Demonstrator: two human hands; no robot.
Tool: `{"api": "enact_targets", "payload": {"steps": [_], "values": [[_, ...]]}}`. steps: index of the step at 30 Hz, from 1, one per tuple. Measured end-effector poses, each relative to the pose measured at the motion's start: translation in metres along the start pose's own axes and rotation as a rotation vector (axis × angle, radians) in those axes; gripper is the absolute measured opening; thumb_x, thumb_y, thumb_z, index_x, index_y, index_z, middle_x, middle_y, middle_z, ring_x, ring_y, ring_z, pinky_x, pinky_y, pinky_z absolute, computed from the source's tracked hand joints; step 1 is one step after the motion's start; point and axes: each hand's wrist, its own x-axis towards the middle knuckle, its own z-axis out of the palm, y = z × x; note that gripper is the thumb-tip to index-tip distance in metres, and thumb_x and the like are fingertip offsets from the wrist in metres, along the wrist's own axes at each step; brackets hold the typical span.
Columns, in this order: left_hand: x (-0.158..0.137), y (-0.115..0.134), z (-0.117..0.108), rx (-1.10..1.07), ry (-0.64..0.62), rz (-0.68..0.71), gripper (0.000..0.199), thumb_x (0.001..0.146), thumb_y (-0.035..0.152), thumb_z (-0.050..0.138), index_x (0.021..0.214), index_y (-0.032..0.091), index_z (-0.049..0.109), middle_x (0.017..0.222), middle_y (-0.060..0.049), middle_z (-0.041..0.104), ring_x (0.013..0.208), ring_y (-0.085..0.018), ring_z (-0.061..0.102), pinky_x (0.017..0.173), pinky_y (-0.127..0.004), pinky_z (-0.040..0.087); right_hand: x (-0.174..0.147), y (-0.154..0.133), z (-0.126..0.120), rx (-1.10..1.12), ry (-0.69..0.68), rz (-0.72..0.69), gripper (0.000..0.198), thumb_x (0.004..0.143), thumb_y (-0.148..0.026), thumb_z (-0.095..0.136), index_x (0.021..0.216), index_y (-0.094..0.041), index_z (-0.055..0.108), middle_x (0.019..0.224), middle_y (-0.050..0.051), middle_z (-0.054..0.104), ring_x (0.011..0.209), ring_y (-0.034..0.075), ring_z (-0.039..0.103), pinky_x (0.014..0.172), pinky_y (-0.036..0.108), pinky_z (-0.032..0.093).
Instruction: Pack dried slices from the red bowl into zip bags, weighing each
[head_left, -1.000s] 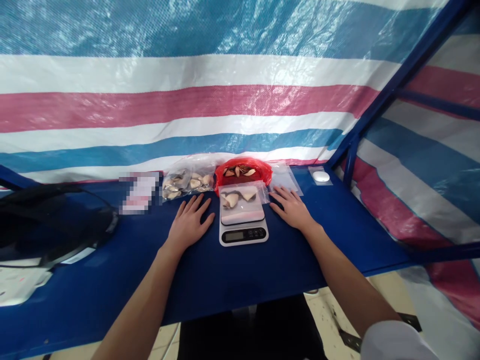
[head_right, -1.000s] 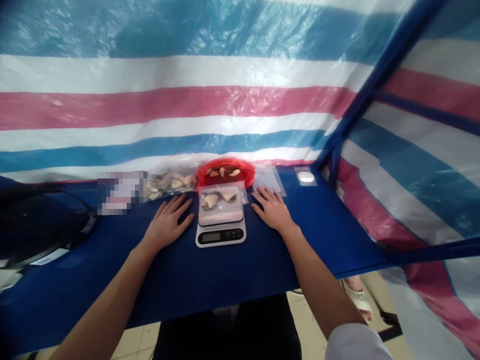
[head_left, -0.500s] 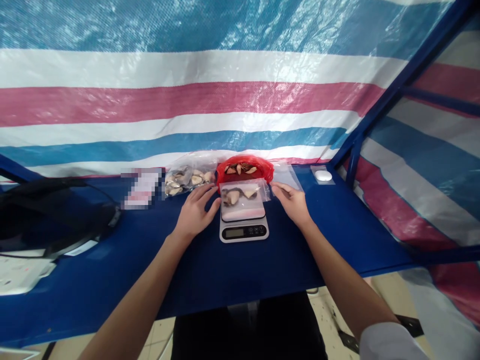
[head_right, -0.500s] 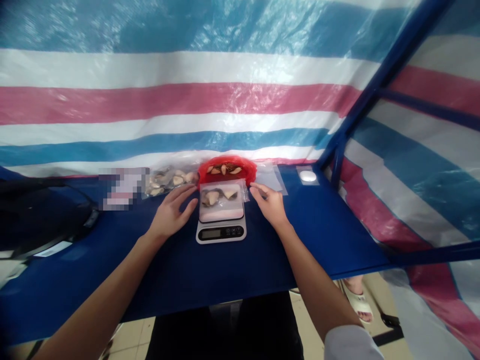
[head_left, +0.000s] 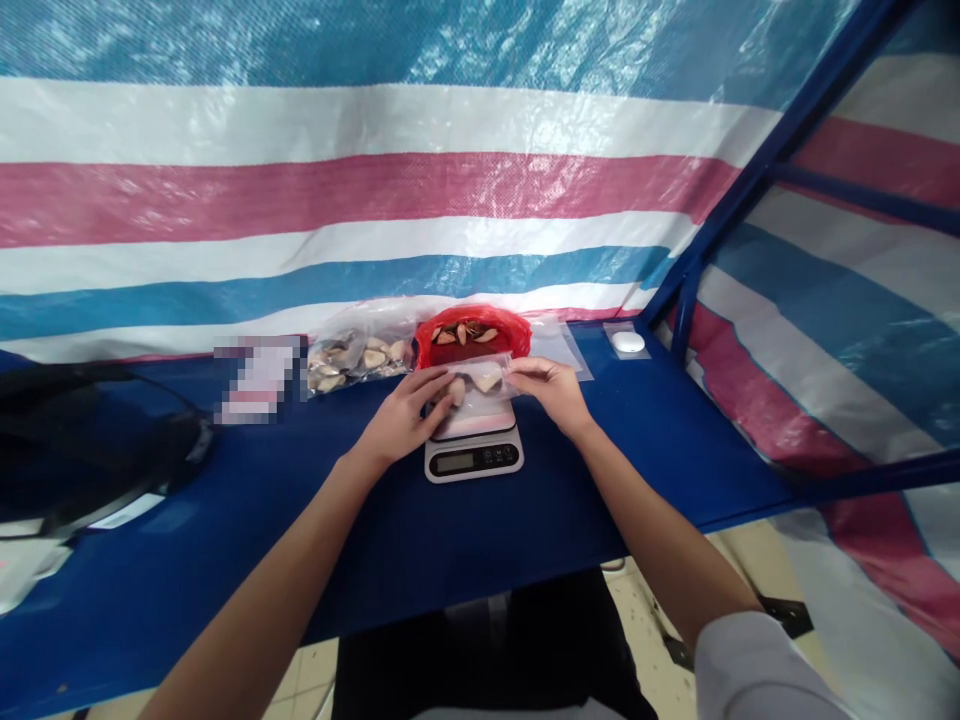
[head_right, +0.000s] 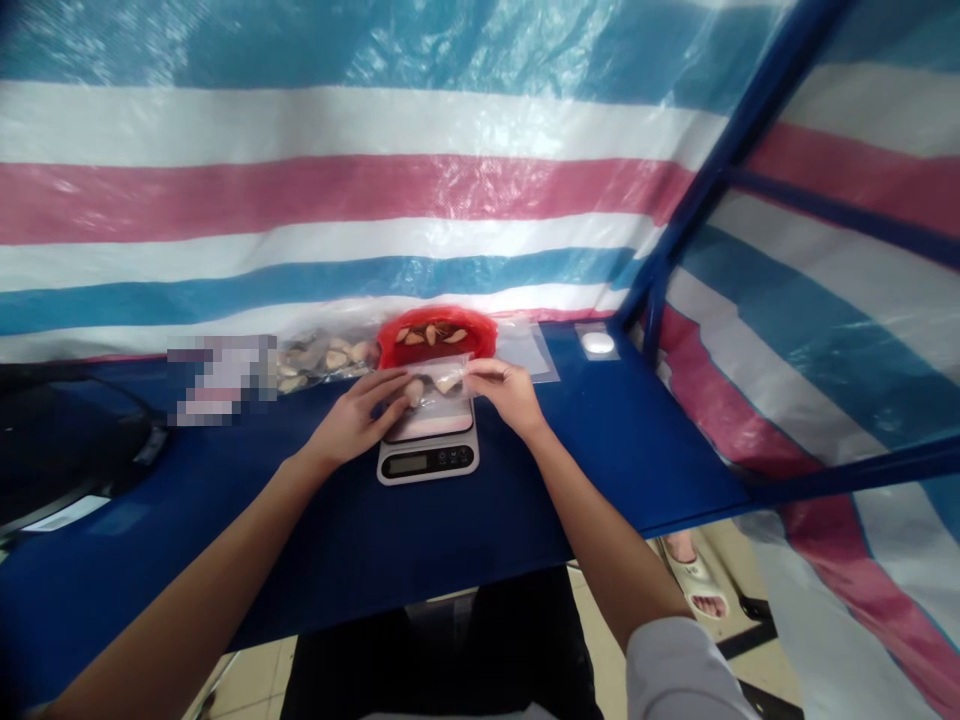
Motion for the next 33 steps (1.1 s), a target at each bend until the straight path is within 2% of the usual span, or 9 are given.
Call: {"api": "enact_targets", "payload": {"steps": [4, 9, 11, 14, 18, 22, 28, 33], "values": [[0.005, 0.002, -0.002, -0.051, 0.019, -0.045, 0.040, 0.099, 0.044, 0.051, 0.125, 0.019, 0.069, 0.130, -0.013, 0.068, 0.122, -0.027, 0.063, 0.111, -0.045, 0.048, 0.002, -0.014, -0.002, -0.059, -0.143, -0.020, 0.029, 0.064, -0.041, 0.086, 0.083, -0.021, 0.078, 0.088, 0.003, 0.078, 0.082, 0.021, 0.071, 0.080, 0.037, 0.060], [0.029, 0.012, -0.005, -0.198, 0.092, -0.141, 0.042, 0.094, 0.045, 0.056, 0.122, 0.018, 0.071, 0.124, -0.013, 0.072, 0.119, -0.029, 0.065, 0.108, -0.045, 0.048, 0.010, -0.043, 0.004, -0.218, -0.308, -0.187, 0.020, 0.074, -0.037, 0.079, 0.085, -0.021, 0.080, 0.092, 0.004, 0.079, 0.090, 0.022, 0.073, 0.090, 0.038, 0.057], [0.042, 0.018, -0.008, -0.317, 0.116, -0.220, 0.042, 0.090, 0.048, 0.061, 0.119, 0.019, 0.073, 0.124, -0.011, 0.073, 0.117, -0.029, 0.066, 0.106, -0.043, 0.049, 0.015, -0.053, 0.009, -0.237, -0.346, -0.203, 0.021, 0.075, -0.038, 0.078, 0.088, -0.022, 0.080, 0.092, 0.005, 0.079, 0.088, 0.023, 0.073, 0.087, 0.037, 0.058], [0.058, 0.025, -0.014, -0.580, 0.106, -0.372, 0.044, 0.086, 0.052, 0.066, 0.114, 0.020, 0.076, 0.118, -0.010, 0.075, 0.108, -0.029, 0.069, 0.093, -0.039, 0.056, 0.024, -0.064, 0.016, -0.248, -0.390, -0.242, 0.022, 0.076, -0.039, 0.078, 0.089, -0.022, 0.081, 0.093, 0.004, 0.079, 0.088, 0.023, 0.073, 0.086, 0.037, 0.058], [0.069, 0.026, -0.023, -0.749, 0.042, -0.480, 0.041, 0.081, 0.052, 0.073, 0.109, 0.022, 0.079, 0.116, -0.009, 0.076, 0.111, -0.029, 0.067, 0.093, -0.038, 0.054, 0.033, -0.071, 0.021, -0.265, -0.401, -0.295, 0.021, 0.078, -0.039, 0.077, 0.090, -0.022, 0.082, 0.093, 0.003, 0.079, 0.088, 0.024, 0.074, 0.085, 0.037, 0.058], [0.068, 0.019, -0.023, -0.807, -0.051, -0.546, 0.040, 0.075, 0.049, 0.079, 0.103, 0.021, 0.081, 0.104, -0.009, 0.077, 0.093, -0.024, 0.070, 0.083, -0.034, 0.054, 0.039, -0.072, 0.021, -0.273, -0.387, -0.309, 0.021, 0.079, -0.038, 0.076, 0.090, -0.023, 0.082, 0.093, 0.003, 0.080, 0.087, 0.023, 0.074, 0.083, 0.035, 0.058], [0.063, 0.021, -0.008, -0.992, 0.076, -0.655, 0.034, 0.064, 0.039, 0.088, 0.087, 0.015, 0.080, 0.080, -0.006, 0.074, 0.071, -0.016, 0.064, 0.071, -0.028, 0.052, 0.043, -0.060, 0.015, -0.224, -0.325, -0.282, 0.021, 0.077, -0.039, 0.077, 0.090, -0.023, 0.081, 0.097, 0.004, 0.079, 0.091, 0.023, 0.074, 0.089, 0.037, 0.058], [0.062, 0.029, -0.003, -1.197, 0.117, -0.743, 0.039, 0.068, 0.045, 0.086, 0.089, 0.014, 0.078, 0.083, -0.007, 0.072, 0.074, -0.016, 0.066, 0.075, -0.031, 0.056, 0.046, -0.054, 0.013, -0.220, -0.324, -0.283, 0.022, 0.078, -0.041, 0.077, 0.090, -0.024, 0.081, 0.099, 0.004, 0.079, 0.096, 0.024, 0.073, 0.094, 0.040, 0.056]]}}
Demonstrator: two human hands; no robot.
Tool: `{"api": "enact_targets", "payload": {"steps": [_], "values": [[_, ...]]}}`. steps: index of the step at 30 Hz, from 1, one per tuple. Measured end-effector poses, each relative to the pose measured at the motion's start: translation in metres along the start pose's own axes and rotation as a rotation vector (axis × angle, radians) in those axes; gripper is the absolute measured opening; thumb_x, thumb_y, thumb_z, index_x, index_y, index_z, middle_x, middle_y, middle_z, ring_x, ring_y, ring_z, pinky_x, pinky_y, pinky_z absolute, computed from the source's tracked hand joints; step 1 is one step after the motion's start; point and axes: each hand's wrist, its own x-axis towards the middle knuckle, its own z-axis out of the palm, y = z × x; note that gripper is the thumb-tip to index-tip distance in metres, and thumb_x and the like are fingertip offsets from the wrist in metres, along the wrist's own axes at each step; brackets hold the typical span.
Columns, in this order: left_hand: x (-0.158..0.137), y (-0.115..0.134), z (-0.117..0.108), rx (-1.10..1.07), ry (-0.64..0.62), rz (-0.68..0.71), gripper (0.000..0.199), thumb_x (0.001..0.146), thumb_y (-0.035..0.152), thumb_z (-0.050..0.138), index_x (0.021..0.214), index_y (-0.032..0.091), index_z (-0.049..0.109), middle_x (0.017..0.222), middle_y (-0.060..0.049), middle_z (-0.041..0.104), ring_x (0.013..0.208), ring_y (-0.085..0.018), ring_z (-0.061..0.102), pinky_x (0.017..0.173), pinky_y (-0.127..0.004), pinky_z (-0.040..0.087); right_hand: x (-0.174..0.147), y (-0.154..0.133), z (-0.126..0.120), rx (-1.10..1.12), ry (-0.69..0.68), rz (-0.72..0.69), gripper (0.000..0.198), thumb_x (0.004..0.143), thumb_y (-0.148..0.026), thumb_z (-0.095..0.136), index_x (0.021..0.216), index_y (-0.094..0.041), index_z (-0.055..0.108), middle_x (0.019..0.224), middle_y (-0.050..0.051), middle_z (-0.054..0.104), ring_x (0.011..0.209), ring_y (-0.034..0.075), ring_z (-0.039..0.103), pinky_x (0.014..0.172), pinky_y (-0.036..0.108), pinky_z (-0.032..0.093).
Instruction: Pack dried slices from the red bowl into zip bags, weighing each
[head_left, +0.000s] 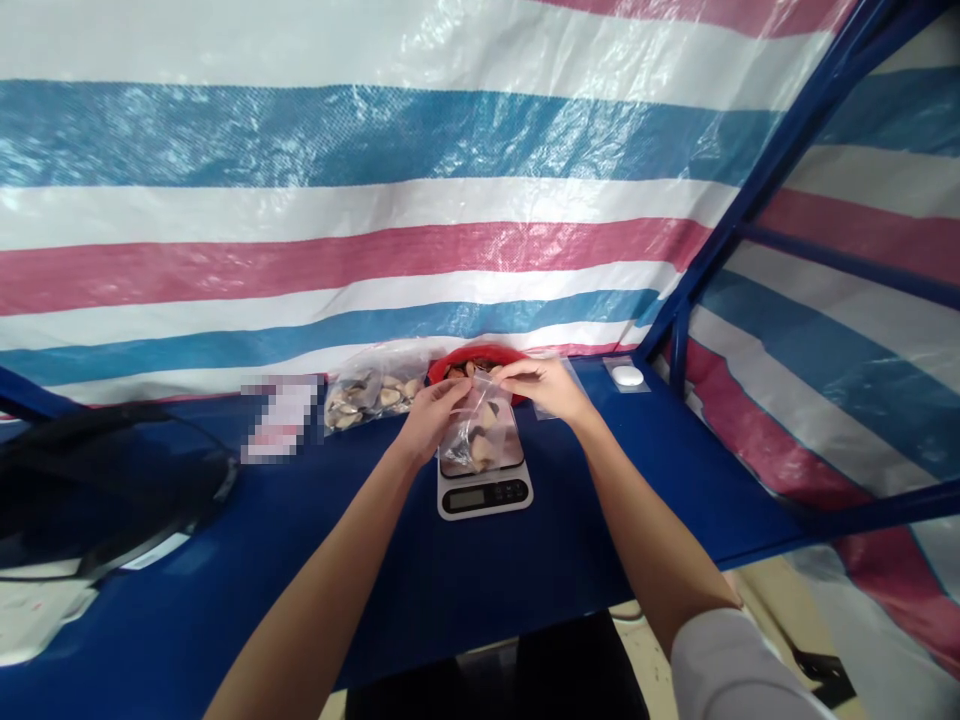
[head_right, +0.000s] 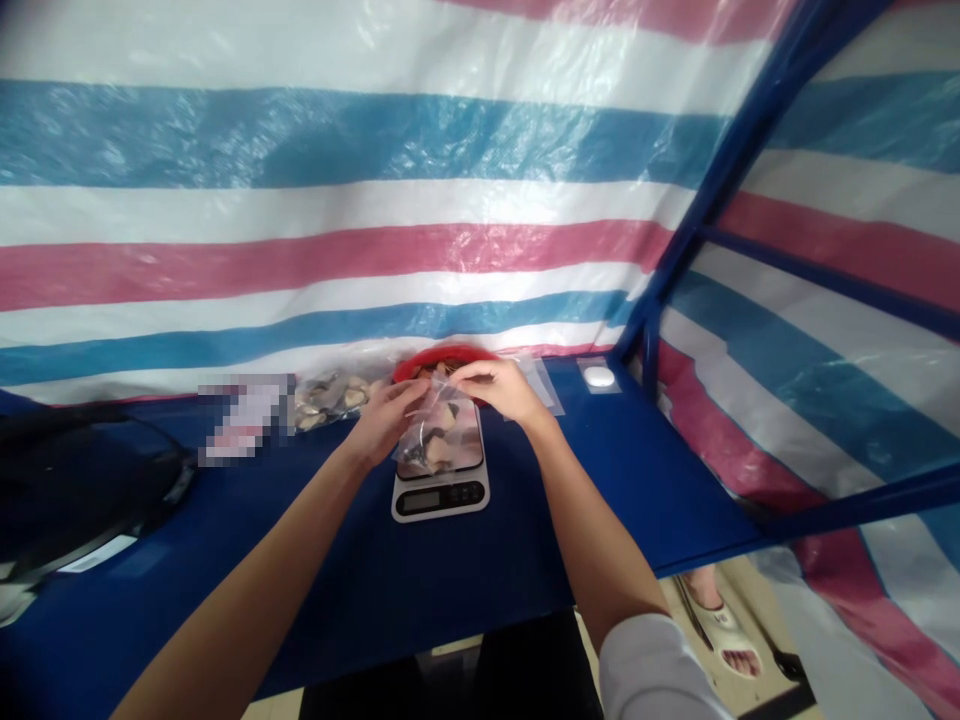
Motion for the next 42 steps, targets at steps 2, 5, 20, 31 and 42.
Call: {"api": "enact_targets", "payload": {"steps": [2, 5, 20, 31, 42], "values": [[0.000, 0.001, 0.001, 0.007, -0.018, -0.004, 0.038, 0.070, 0.045, 0.085, 0.089, 0.013, 0.077, 0.082, -0.007, 0.072, 0.073, -0.015, 0.065, 0.072, -0.030, 0.056, 0.001, -0.001, 0.001, -0.011, -0.020, -0.001, 0.021, 0.078, -0.042, 0.076, 0.090, -0.025, 0.081, 0.098, 0.004, 0.079, 0.096, 0.024, 0.073, 0.094, 0.040, 0.057], [0.001, 0.003, 0.001, 0.033, -0.012, 0.014, 0.035, 0.067, 0.041, 0.087, 0.087, 0.013, 0.077, 0.081, -0.006, 0.071, 0.071, -0.015, 0.065, 0.069, -0.028, 0.055, 0.003, -0.002, 0.004, -0.027, -0.026, -0.010, 0.019, 0.079, -0.041, 0.076, 0.088, -0.025, 0.081, 0.096, 0.003, 0.079, 0.092, 0.024, 0.074, 0.092, 0.040, 0.057], [0.000, -0.024, 0.005, -0.179, 0.266, 0.233, 0.034, 0.069, 0.043, 0.084, 0.080, 0.018, 0.065, 0.079, 0.000, 0.068, 0.076, -0.014, 0.067, 0.078, -0.032, 0.057, -0.001, 0.029, 0.030, 0.447, 0.251, 0.362, 0.044, 0.067, -0.048, 0.087, 0.100, -0.020, 0.079, 0.099, 0.007, 0.079, 0.091, 0.024, 0.076, 0.084, 0.039, 0.063], [0.015, -0.031, -0.007, -0.052, 0.257, 0.206, 0.028, 0.072, 0.044, 0.083, 0.078, 0.018, 0.075, 0.074, -0.001, 0.070, 0.065, -0.014, 0.063, 0.064, -0.026, 0.051, -0.004, 0.040, 0.034, 0.392, 0.349, 0.337, 0.040, 0.066, -0.051, 0.086, 0.091, -0.021, 0.080, 0.089, 0.004, 0.079, 0.084, 0.024, 0.076, 0.073, 0.036, 0.065], [0.011, -0.038, -0.016, 0.051, 0.331, 0.306, 0.030, 0.072, 0.047, 0.082, 0.078, 0.018, 0.076, 0.078, -0.003, 0.075, 0.067, -0.015, 0.064, 0.061, -0.025, 0.050, -0.007, 0.045, 0.039, 0.398, 0.303, 0.346, 0.035, 0.066, -0.052, 0.086, 0.083, -0.021, 0.080, 0.078, 0.003, 0.077, 0.074, 0.021, 0.073, 0.067, 0.033, 0.064]]}}
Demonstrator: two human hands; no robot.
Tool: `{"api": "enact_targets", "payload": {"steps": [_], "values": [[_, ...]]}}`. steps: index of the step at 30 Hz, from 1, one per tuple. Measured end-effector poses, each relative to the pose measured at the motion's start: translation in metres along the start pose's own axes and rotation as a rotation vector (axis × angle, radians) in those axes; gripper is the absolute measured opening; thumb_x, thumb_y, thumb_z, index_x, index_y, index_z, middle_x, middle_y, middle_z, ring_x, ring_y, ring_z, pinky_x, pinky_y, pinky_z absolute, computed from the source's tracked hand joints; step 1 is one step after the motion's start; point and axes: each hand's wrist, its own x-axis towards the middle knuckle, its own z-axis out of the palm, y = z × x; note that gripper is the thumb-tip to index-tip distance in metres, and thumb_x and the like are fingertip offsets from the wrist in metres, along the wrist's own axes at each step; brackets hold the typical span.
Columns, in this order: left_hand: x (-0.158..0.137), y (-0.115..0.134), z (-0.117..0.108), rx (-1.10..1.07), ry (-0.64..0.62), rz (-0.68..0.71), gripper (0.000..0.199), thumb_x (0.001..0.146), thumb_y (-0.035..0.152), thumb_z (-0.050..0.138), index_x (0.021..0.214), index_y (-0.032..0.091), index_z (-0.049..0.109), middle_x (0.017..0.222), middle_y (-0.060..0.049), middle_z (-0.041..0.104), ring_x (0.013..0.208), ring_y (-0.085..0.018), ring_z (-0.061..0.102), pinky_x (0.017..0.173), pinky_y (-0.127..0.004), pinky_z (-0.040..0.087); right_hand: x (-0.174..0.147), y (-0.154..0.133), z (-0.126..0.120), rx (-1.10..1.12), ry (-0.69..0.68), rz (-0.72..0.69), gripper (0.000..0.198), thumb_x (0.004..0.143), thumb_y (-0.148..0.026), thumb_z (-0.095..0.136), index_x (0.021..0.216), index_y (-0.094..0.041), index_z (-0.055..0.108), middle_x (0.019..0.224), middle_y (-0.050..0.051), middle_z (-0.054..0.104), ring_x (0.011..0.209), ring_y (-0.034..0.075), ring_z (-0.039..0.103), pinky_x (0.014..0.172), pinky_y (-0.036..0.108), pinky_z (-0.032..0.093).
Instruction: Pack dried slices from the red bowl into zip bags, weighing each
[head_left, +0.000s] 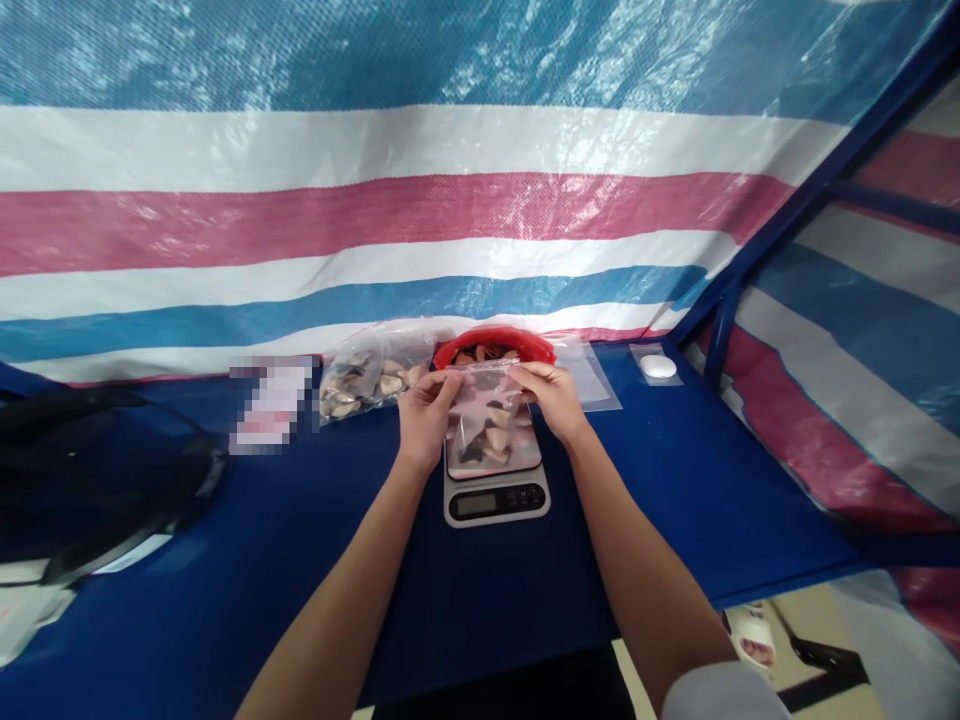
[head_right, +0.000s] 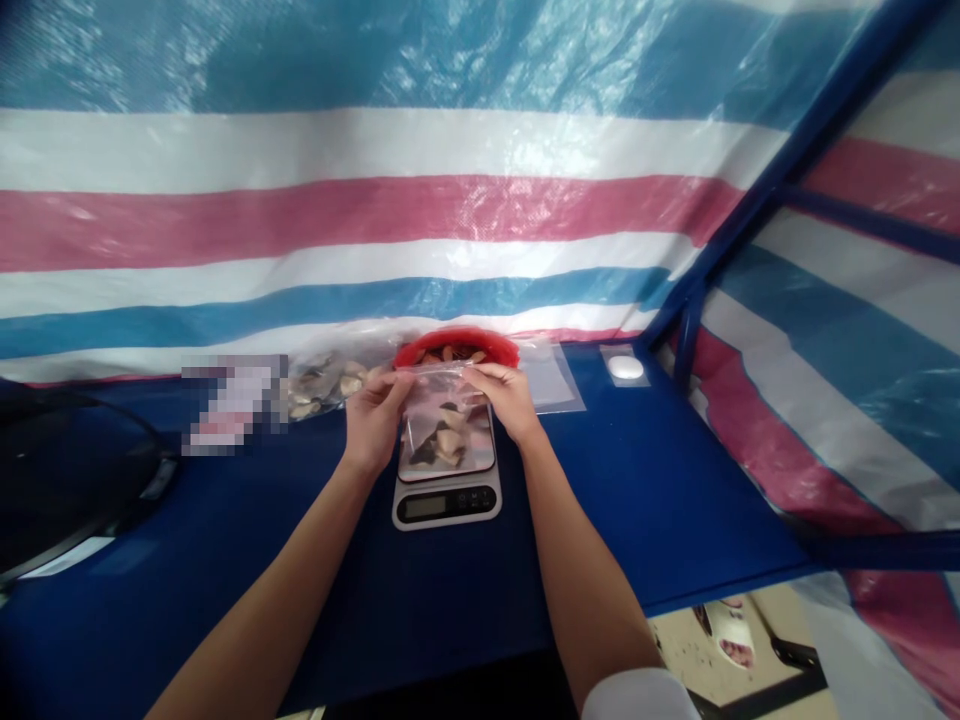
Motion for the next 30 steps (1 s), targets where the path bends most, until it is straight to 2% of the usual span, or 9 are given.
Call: {"api": "enact_targets", "payload": {"steps": [3, 6, 14, 18, 24, 30], "values": [[0.000, 0.002, -0.004, 0.068, -0.003, 0.056, 0.032, 0.072, 0.048, 0.082, 0.077, 0.017, 0.077, 0.078, -0.005, 0.076, 0.070, -0.017, 0.067, 0.067, -0.027, 0.054, -0.002, 0.000, 0.002, 0.020, 0.016, -0.004, 0.034, 0.065, -0.050, 0.086, 0.081, -0.020, 0.080, 0.075, 0.002, 0.077, 0.069, 0.020, 0.072, 0.065, 0.032, 0.063], [-0.001, 0.001, -0.009, 0.107, 0.009, 0.040, 0.033, 0.070, 0.047, 0.083, 0.078, 0.016, 0.079, 0.075, -0.004, 0.075, 0.067, -0.016, 0.066, 0.064, -0.026, 0.054, -0.004, 0.001, 0.003, 0.042, 0.035, -0.015, 0.032, 0.063, -0.048, 0.087, 0.078, -0.021, 0.080, 0.073, 0.002, 0.076, 0.067, 0.018, 0.071, 0.064, 0.031, 0.061], [-0.001, -0.003, -0.014, 0.012, 0.005, -0.025, 0.032, 0.065, 0.044, 0.087, 0.080, 0.016, 0.080, 0.074, -0.003, 0.075, 0.062, -0.014, 0.064, 0.057, -0.024, 0.052, -0.009, 0.002, 0.003, 0.033, 0.123, -0.054, 0.029, 0.062, -0.046, 0.087, 0.074, -0.021, 0.079, 0.071, 0.002, 0.076, 0.061, 0.018, 0.068, 0.060, 0.031, 0.059], [-0.001, -0.003, -0.013, 0.020, -0.010, 0.033, 0.027, 0.068, 0.041, 0.085, 0.076, 0.016, 0.079, 0.071, -0.002, 0.073, 0.061, -0.011, 0.061, 0.057, -0.022, 0.051, -0.010, 0.001, 0.006, 0.013, 0.117, -0.054, 0.032, 0.063, -0.049, 0.086, 0.076, -0.020, 0.078, 0.070, 0.002, 0.075, 0.062, 0.018, 0.069, 0.060, 0.031, 0.059], [-0.002, -0.005, -0.013, 0.060, -0.027, 0.107, 0.022, 0.072, 0.038, 0.082, 0.076, 0.017, 0.077, 0.073, -0.003, 0.074, 0.064, -0.013, 0.065, 0.059, -0.023, 0.052, -0.011, 0.000, 0.011, -0.048, 0.062, -0.116, 0.031, 0.066, -0.051, 0.084, 0.071, -0.021, 0.077, 0.072, 0.002, 0.076, 0.069, 0.018, 0.071, 0.071, 0.032, 0.059], [-0.005, -0.002, -0.011, 0.059, -0.010, 0.057, 0.026, 0.070, 0.041, 0.083, 0.076, 0.017, 0.076, 0.073, -0.003, 0.074, 0.062, -0.014, 0.065, 0.054, -0.023, 0.052, -0.011, 0.003, 0.010, -0.063, 0.088, -0.137, 0.030, 0.066, -0.049, 0.084, 0.072, -0.021, 0.078, 0.071, 0.002, 0.076, 0.066, 0.019, 0.069, 0.067, 0.033, 0.059]]}}
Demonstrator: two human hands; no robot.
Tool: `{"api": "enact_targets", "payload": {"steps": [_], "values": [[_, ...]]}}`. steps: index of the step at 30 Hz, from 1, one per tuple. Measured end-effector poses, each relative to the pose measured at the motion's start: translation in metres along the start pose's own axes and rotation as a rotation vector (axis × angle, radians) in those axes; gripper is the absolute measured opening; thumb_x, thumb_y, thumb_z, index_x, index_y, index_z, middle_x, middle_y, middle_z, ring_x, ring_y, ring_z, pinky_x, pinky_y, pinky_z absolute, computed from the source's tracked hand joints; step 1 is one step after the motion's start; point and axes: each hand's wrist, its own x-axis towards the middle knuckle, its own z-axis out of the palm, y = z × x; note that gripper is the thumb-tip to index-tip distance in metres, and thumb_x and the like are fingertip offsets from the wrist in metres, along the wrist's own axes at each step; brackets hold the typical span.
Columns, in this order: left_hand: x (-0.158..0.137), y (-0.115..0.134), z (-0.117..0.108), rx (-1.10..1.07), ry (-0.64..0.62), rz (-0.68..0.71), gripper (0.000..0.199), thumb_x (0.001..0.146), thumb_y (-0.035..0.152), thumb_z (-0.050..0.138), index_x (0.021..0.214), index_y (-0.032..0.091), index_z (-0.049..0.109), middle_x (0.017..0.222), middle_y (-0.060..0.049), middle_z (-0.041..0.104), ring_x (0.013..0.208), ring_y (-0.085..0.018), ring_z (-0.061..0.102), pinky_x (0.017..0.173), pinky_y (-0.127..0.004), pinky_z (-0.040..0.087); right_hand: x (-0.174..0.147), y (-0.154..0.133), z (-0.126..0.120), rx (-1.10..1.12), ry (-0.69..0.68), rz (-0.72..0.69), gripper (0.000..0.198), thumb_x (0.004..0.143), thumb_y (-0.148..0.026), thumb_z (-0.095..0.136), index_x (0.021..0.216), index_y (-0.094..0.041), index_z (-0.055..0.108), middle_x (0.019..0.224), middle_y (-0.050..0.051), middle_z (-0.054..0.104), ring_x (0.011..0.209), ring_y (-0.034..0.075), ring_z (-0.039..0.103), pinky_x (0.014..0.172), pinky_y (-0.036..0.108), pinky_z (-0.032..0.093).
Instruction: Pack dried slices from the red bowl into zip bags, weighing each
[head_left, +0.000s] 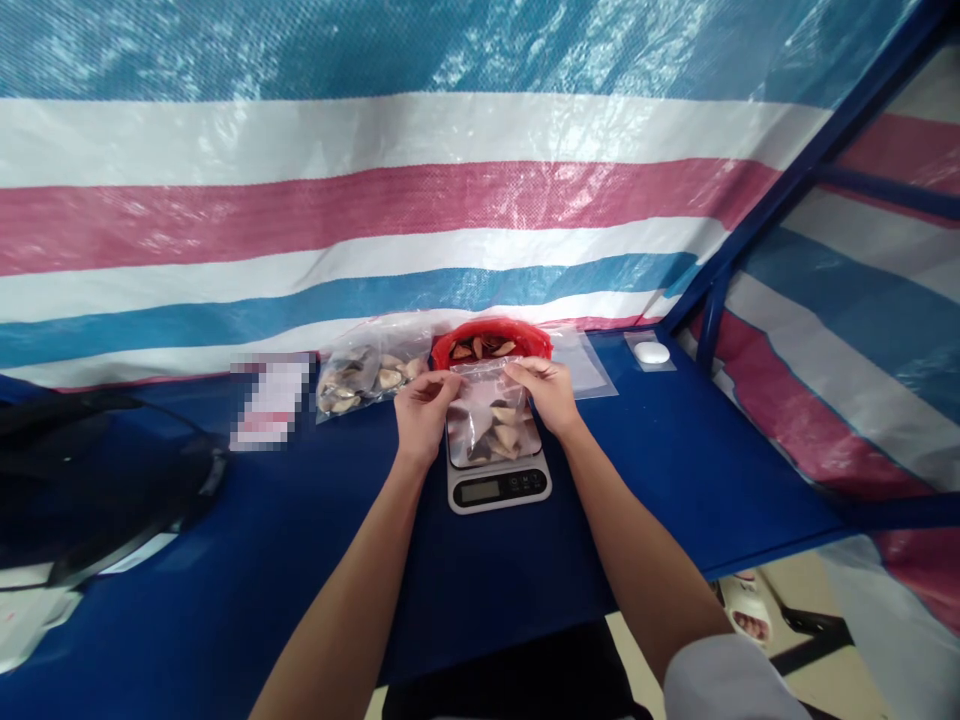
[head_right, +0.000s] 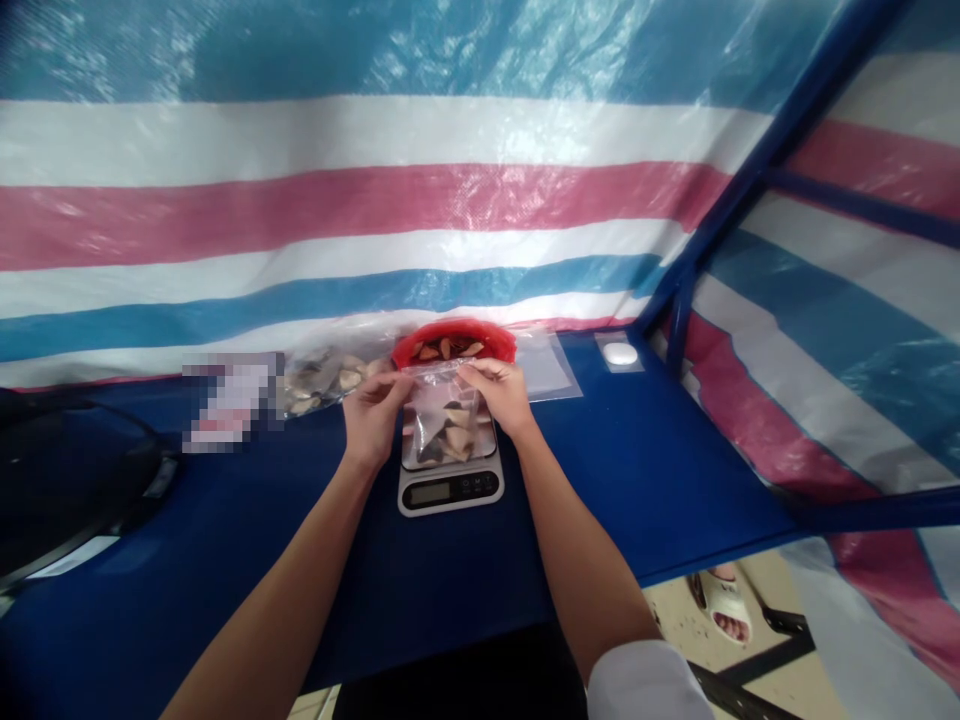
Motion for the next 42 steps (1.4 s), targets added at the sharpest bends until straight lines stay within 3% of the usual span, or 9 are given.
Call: {"api": "enact_targets", "payload": {"steps": [5, 13, 22, 26, 30, 33, 42], "values": [[-0.001, 0.000, 0.001, -0.018, -0.043, -0.076, 0.033, 0.066, 0.046, 0.085, 0.076, 0.016, 0.077, 0.072, -0.004, 0.075, 0.062, -0.016, 0.066, 0.052, -0.023, 0.051, -0.001, 0.003, 0.001, -0.015, 0.004, -0.005, 0.029, 0.068, -0.051, 0.083, 0.075, -0.022, 0.078, 0.073, 0.002, 0.076, 0.068, 0.021, 0.071, 0.064, 0.035, 0.060], [0.000, -0.004, -0.004, 0.008, -0.080, 0.022, 0.025, 0.070, 0.041, 0.084, 0.074, 0.018, 0.077, 0.072, -0.003, 0.075, 0.066, -0.016, 0.069, 0.066, -0.027, 0.055, -0.006, -0.007, 0.007, -0.068, -0.065, -0.067, 0.030, 0.071, -0.051, 0.081, 0.073, -0.022, 0.077, 0.076, 0.003, 0.078, 0.077, 0.022, 0.072, 0.081, 0.038, 0.059], [-0.001, 0.003, 0.000, 0.028, -0.064, -0.064, 0.031, 0.063, 0.044, 0.088, 0.076, 0.017, 0.079, 0.070, -0.003, 0.075, 0.059, -0.015, 0.065, 0.054, -0.024, 0.051, -0.007, -0.006, 0.006, -0.061, -0.020, 0.005, 0.032, 0.066, -0.051, 0.083, 0.074, -0.021, 0.077, 0.073, 0.003, 0.076, 0.069, 0.021, 0.071, 0.069, 0.035, 0.060], [-0.002, 0.004, 0.002, 0.027, -0.076, -0.031, 0.027, 0.064, 0.041, 0.087, 0.074, 0.017, 0.079, 0.070, -0.004, 0.075, 0.062, -0.016, 0.066, 0.056, -0.025, 0.052, -0.008, -0.007, 0.007, -0.051, -0.053, 0.007, 0.033, 0.068, -0.053, 0.082, 0.074, -0.021, 0.076, 0.075, 0.003, 0.077, 0.072, 0.022, 0.072, 0.069, 0.035, 0.060], [-0.004, 0.004, 0.004, 0.037, -0.080, -0.037, 0.026, 0.064, 0.040, 0.087, 0.069, 0.017, 0.076, 0.066, -0.003, 0.073, 0.054, -0.014, 0.062, 0.047, -0.022, 0.046, -0.009, -0.007, 0.006, -0.087, -0.082, -0.036, 0.033, 0.068, -0.053, 0.082, 0.077, -0.021, 0.077, 0.080, 0.004, 0.077, 0.078, 0.023, 0.072, 0.074, 0.035, 0.059], [-0.005, 0.004, 0.004, 0.028, -0.078, -0.082, 0.027, 0.062, 0.041, 0.087, 0.068, 0.017, 0.075, 0.065, -0.002, 0.072, 0.050, -0.012, 0.059, 0.044, -0.022, 0.044, -0.009, -0.006, 0.006, -0.102, -0.104, -0.030, 0.033, 0.070, -0.054, 0.080, 0.078, -0.022, 0.077, 0.079, 0.003, 0.077, 0.074, 0.022, 0.071, 0.068, 0.034, 0.059], [-0.005, 0.007, 0.005, 0.050, -0.138, -0.056, 0.025, 0.066, 0.040, 0.085, 0.074, 0.017, 0.079, 0.070, -0.003, 0.075, 0.062, -0.016, 0.065, 0.059, -0.025, 0.052, -0.008, -0.003, 0.007, -0.130, -0.071, -0.061, 0.031, 0.070, -0.051, 0.081, 0.077, -0.021, 0.079, 0.075, 0.003, 0.076, 0.071, 0.021, 0.070, 0.070, 0.035, 0.059]]}}
